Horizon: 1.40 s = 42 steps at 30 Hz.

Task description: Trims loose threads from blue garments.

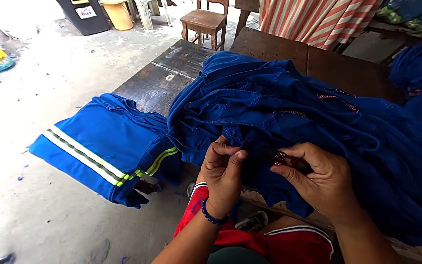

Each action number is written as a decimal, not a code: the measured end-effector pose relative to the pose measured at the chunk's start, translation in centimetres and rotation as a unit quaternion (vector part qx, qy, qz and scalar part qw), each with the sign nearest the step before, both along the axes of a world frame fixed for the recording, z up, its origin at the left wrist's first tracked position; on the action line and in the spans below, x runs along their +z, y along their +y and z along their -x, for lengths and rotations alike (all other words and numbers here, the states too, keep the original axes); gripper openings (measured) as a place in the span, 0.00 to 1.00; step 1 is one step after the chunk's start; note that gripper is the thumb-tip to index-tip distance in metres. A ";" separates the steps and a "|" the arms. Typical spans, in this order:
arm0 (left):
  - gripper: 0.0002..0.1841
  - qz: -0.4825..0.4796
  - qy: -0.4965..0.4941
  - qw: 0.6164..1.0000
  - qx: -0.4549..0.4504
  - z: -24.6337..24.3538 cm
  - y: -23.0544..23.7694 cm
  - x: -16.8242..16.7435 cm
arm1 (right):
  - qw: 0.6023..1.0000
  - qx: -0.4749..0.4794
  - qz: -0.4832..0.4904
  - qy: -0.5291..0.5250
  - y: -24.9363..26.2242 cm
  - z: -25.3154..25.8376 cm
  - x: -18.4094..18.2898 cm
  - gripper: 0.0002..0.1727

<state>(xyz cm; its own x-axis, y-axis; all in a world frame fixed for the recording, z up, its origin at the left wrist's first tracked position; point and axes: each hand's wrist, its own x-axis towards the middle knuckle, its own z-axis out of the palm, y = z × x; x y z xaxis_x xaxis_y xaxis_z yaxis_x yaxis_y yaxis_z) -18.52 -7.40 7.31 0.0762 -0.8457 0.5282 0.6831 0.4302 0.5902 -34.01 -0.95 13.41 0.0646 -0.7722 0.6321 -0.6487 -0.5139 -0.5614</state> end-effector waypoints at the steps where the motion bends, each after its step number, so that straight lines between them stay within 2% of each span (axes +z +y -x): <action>1: 0.07 0.000 0.007 1.000 -0.007 0.0 0.1 0.0 | 1.000 -0.009 0.002 0.014 -0.1 -0.2 0.0 0.14; 5: 0.08 0.010 0.024 0.999 -0.030 -0.1 0.3 0.1 | 0.999 -0.024 0.014 0.036 -0.6 -0.8 0.1 0.15; 13: 0.05 0.037 -0.001 0.999 -0.017 -0.2 0.4 -0.1 | 0.991 -0.062 0.068 0.093 -1.8 -2.4 0.0 0.16; 20: 0.03 0.009 0.025 0.999 -0.023 -0.5 0.7 -0.2 | 0.989 -0.079 0.086 0.093 -1.9 -2.5 -0.2 0.12; 22: 0.08 0.003 0.026 1.000 -0.010 -0.4 0.6 -0.1 | 0.995 -0.057 0.069 0.040 -1.7 -2.3 -0.3 0.11; 25: 0.25 -0.040 0.011 0.999 0.014 -0.3 0.8 0.3 | 0.997 -0.016 0.049 -0.049 -1.3 -1.8 -0.7 0.10; 26: 0.26 -0.060 0.002 0.998 0.030 -0.2 0.8 0.4 | 0.997 -0.011 0.048 -0.063 -1.2 -1.6 -0.8 0.10; 28: 0.20 -0.095 -0.001 0.995 0.043 -0.3 0.6 0.5 | 0.996 0.003 0.050 -0.076 -1.1 -1.2 -0.8 0.09; 31: 0.08 -0.146 0.032 0.989 0.000 -0.7 0.5 0.8 | 0.995 0.030 0.041 -0.082 -1.1 -0.9 -0.8 0.10; 35: 0.06 -0.222 0.146 0.959 -0.094 -1.3 0.5 1.6 | 0.996 0.038 0.029 -0.078 -1.2 -1.2 -0.9 0.10; 38: 0.05 -0.193 0.172 0.959 -0.119 -1.5 0.7 1.5 | 0.997 0.037 0.030 -0.055 -1.0 -1.7 -0.8 0.10; 42: 0.05 -0.118 0.148 0.975 -0.116 -1.6 0.9 1.0 | 0.999 -0.008 0.043 0.019 -0.7 -2.9 -0.4 0.12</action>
<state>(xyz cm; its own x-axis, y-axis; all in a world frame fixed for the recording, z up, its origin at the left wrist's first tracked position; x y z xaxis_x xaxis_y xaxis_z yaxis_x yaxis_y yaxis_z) -16.90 -6.46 8.36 -0.0113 -0.9540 0.2996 0.9015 0.1199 0.4159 -31.15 -1.63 12.97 0.0772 -0.7161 0.6937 -0.6773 -0.5483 -0.4906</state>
